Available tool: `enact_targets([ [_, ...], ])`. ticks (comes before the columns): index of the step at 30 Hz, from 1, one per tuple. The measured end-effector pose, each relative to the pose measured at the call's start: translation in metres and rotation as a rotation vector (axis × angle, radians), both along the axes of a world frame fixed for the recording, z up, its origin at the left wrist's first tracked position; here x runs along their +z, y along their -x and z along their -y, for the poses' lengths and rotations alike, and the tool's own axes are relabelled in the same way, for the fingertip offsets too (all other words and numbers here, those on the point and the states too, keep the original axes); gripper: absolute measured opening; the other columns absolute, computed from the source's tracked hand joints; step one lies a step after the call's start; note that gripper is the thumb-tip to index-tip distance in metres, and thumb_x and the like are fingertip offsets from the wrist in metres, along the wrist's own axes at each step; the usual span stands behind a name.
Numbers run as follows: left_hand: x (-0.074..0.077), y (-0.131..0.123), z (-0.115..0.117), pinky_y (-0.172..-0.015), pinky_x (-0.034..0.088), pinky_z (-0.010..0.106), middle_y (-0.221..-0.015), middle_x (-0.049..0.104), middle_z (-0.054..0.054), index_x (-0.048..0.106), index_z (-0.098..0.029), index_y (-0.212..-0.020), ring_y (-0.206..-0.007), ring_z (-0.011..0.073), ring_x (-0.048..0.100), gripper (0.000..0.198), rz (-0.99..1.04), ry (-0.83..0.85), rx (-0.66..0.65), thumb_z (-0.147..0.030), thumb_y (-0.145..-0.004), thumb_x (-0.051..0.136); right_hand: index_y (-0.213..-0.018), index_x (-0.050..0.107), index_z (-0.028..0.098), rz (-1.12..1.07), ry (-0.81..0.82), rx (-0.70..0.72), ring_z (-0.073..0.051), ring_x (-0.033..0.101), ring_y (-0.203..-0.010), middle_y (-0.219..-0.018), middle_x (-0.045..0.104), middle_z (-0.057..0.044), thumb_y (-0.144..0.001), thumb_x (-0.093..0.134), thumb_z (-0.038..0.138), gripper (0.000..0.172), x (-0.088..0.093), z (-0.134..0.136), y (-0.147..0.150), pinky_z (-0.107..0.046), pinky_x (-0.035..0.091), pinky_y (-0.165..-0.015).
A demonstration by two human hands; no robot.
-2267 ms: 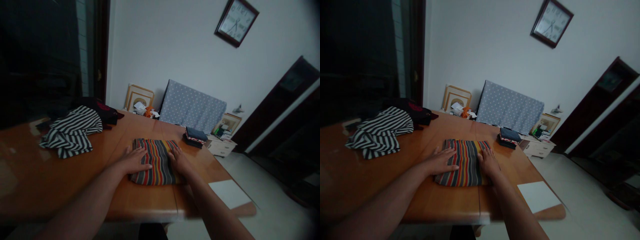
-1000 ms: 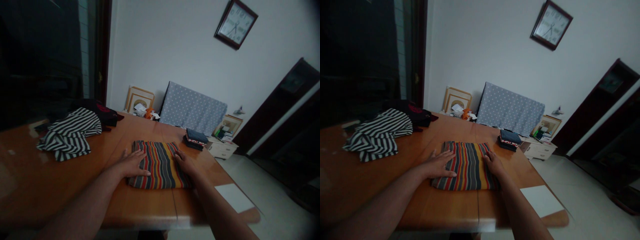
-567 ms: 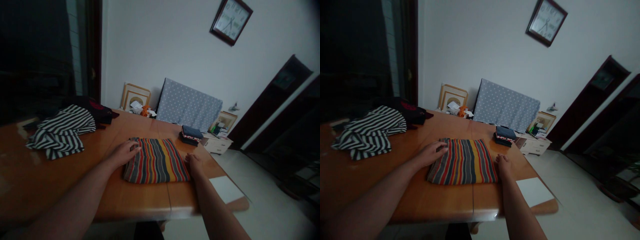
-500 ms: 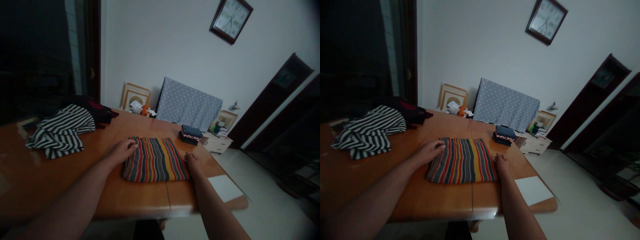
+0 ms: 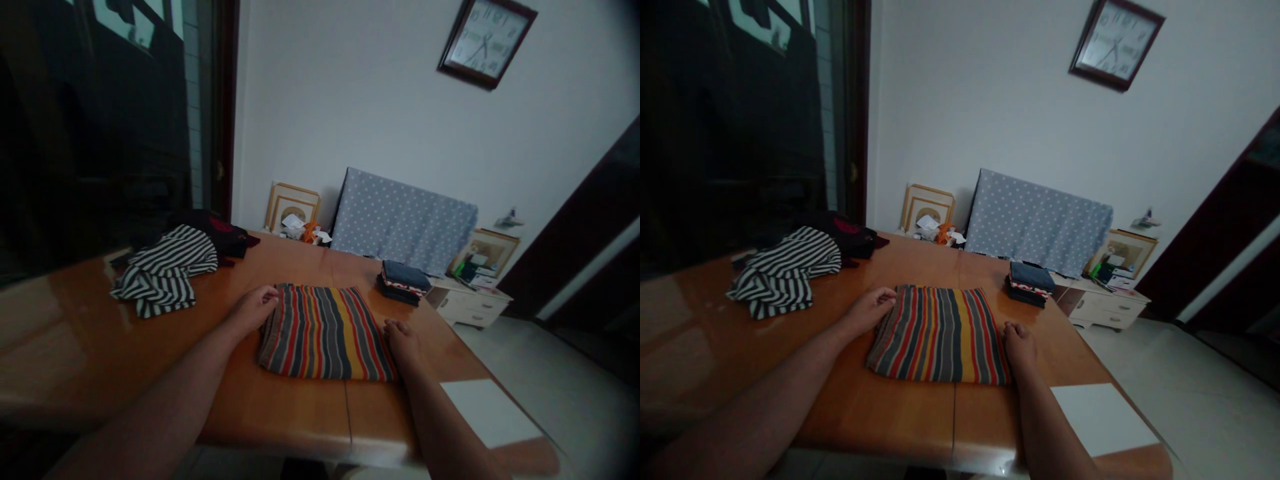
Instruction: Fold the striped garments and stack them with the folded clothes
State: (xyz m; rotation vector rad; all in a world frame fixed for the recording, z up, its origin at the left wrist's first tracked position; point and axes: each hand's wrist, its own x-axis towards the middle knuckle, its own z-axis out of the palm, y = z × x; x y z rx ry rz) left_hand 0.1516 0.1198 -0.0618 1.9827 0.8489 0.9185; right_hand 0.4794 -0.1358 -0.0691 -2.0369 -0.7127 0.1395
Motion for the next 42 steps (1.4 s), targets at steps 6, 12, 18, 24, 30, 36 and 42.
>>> enact_targets([
  [6, 0.005, 0.001, -0.005, -0.089, 0.054, 0.033, -0.102, 0.072, 0.008, 0.062, -0.019, -0.099, -0.098, 0.0211, 0.068, 0.024, -0.011, -0.006, 0.093, -0.034, -0.082, 0.055, -0.094, 0.073, 0.019, -0.073, 0.058, 0.134, -0.025, 0.072, -0.081, -0.089, 0.076, -0.010, -0.080, 0.053, 0.043, 0.034, 0.009, -0.008, -0.002, -0.032, 0.053, -0.066],
  [12, 0.032, -0.001, -0.008, -0.088, 0.052, 0.034, -0.112, 0.071, 0.010, 0.061, -0.019, -0.106, -0.102, 0.0243, 0.067, 0.031, -0.223, -0.055, 0.188, -0.038, -0.081, 0.061, -0.090, 0.075, 0.020, 0.156, 0.069, 0.188, -0.027, 0.070, -0.090, -0.091, 0.076, -0.009, -0.078, 0.059, 0.037, 0.027, 0.030, -0.034, -0.019, -0.035, 0.051, -0.077],
  [18, 0.051, -0.020, -0.006, -0.092, 0.048, 0.036, -0.115, 0.069, 0.010, 0.065, -0.022, -0.110, -0.109, 0.0270, 0.063, 0.033, -0.469, -0.329, 0.028, -0.039, -0.084, 0.058, -0.088, 0.075, 0.020, 0.247, 0.146, 0.390, -0.021, 0.068, -0.081, -0.085, 0.075, -0.005, -0.085, 0.052, 0.031, 0.026, 0.037, -0.068, -0.014, -0.028, 0.046, -0.068],
  [24, 0.050, -0.032, 0.001, -0.097, 0.045, 0.047, -0.119, 0.067, 0.010, 0.069, -0.027, -0.110, -0.116, 0.0339, 0.059, 0.035, -0.740, -0.411, -0.248, -0.041, -0.079, 0.061, -0.069, 0.073, 0.020, 0.236, 0.304, 0.493, -0.017, 0.062, -0.060, -0.064, 0.070, -0.002, -0.077, 0.060, 0.025, 0.017, 0.031, -0.078, -0.020, -0.025, 0.038, -0.055],
  [30, 0.067, -0.049, -0.020, -0.105, 0.041, 0.048, -0.131, 0.063, 0.010, 0.064, -0.026, -0.122, -0.124, 0.0352, 0.055, 0.051, -0.773, -0.396, -0.222, -0.038, -0.072, 0.064, -0.094, 0.077, 0.021, 0.414, 0.428, 0.547, -0.022, 0.068, -0.081, -0.091, 0.076, -0.006, -0.074, 0.065, 0.027, 0.024, 0.057, -0.106, -0.036, -0.027, 0.044, -0.069],
  [36, 0.072, -0.074, -0.042, -0.110, 0.041, 0.042, -0.146, 0.053, 0.015, 0.052, -0.018, -0.140, -0.131, 0.0354, 0.052, 0.088, -0.978, -0.270, -0.274, -0.043, -0.059, 0.074, -0.142, 0.055, 0.017, 0.593, 0.642, 0.624, -0.031, 0.056, -0.128, -0.142, 0.058, -0.015, -0.068, 0.067, 0.020, 0.076, 0.068, -0.153, -0.039, -0.035, 0.043, -0.102],
  [42, 0.071, -0.084, -0.061, -0.107, 0.044, 0.034, -0.146, 0.053, 0.015, 0.050, -0.016, -0.142, -0.129, 0.0321, 0.055, 0.099, -1.080, -0.192, -0.298, -0.046, -0.053, 0.081, -0.145, 0.052, 0.017, 0.569, 0.859, 0.676, -0.031, 0.062, -0.121, -0.136, 0.062, -0.016, -0.063, 0.071, 0.024, 0.084, 0.066, -0.173, -0.038, -0.035, 0.049, -0.097],
])
